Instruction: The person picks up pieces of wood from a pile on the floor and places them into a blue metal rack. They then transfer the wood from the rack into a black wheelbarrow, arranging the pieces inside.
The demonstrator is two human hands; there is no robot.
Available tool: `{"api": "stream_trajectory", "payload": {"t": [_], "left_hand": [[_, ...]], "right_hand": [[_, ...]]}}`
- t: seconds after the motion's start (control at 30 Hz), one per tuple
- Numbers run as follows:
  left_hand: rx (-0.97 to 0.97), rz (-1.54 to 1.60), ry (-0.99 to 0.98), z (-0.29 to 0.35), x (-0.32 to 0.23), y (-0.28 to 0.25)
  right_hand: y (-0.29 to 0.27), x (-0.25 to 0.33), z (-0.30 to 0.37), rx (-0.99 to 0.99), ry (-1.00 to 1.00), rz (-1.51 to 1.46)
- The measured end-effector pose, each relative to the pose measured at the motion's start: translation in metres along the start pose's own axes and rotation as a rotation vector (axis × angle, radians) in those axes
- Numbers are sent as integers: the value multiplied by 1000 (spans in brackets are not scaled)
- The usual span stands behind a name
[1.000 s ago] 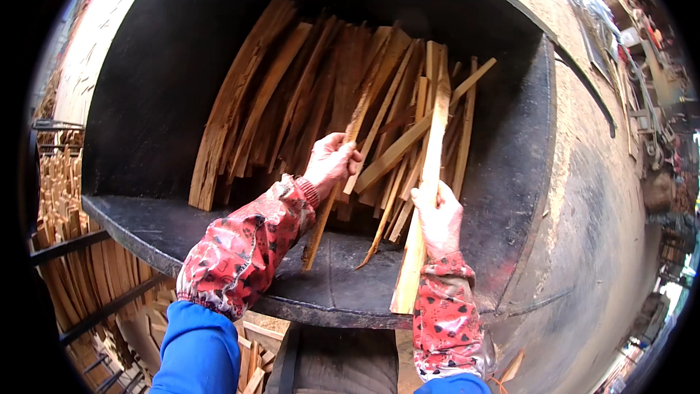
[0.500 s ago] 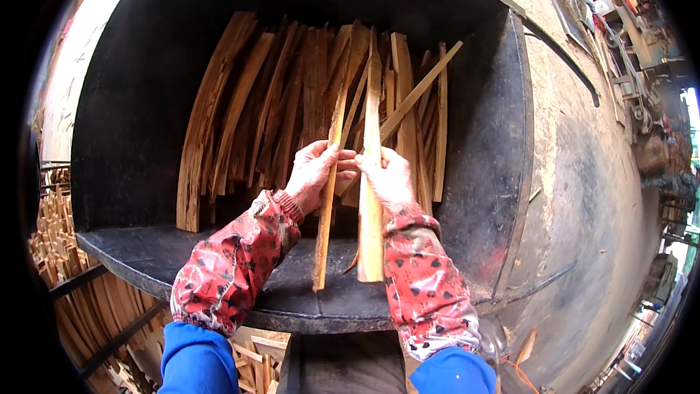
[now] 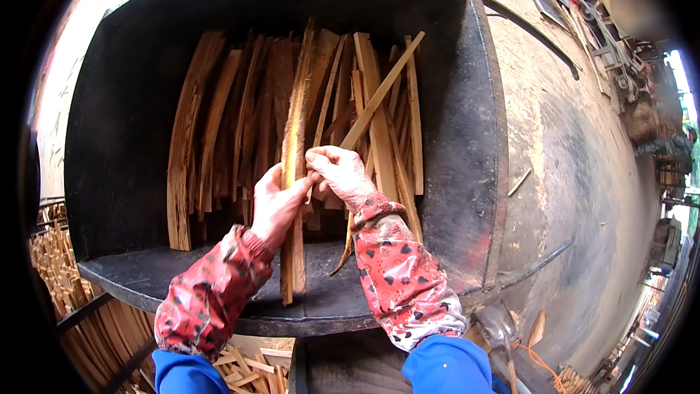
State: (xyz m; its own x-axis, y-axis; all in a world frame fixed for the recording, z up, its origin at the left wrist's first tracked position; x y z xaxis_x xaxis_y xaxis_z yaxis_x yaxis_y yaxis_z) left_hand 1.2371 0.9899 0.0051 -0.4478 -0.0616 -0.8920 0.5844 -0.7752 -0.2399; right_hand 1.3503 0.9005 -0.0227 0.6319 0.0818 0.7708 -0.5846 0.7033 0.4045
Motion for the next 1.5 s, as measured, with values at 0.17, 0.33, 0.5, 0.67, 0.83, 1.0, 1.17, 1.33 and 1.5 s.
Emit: {"api": "stream_trajectory", "payload": {"t": [0.17,0.33,0.5,0.67,0.83,1.0,1.17,1.33,1.5], "left_hand": [[92,54,3,35,-40,-12],[57,116,-8,35,-39,-12],[276,412,-239,22,-43,-23],[402,353,-286,21,-82,-56],[319,280,-263,87,-115,-70],[499,244,-374,157,-100,-69],[631,-103,-208,172,-96,-50],[513,-372,322,137,-146,-13],[189,-496,787,89,-163,33]], "right_hand": [[-6,67,13,39,-239,-56],[-17,162,34,26,-534,111],[-43,146,17,-17,-364,168],[-53,88,15,23,-204,32],[-16,41,30,116,29,-89],[27,69,41,250,-176,-471],[32,127,97,283,-404,-642],[-18,224,167,311,-822,-411],[-82,307,242,108,-1080,-185]]}}
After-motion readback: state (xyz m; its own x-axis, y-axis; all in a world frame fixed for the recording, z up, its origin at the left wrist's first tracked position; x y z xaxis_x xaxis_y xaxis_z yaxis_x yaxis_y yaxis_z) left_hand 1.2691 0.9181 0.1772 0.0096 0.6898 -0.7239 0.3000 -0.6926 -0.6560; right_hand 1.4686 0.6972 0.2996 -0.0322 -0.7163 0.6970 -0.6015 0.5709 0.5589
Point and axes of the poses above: each hand's wrist, its own z-axis away from the middle knuckle, its own y-axis out of the palm, x = y × z, the point moved 4 cm from there along -z, towards the middle knuckle, and after that the axes turned 8 degrees about -z, right-handed, at the moved point
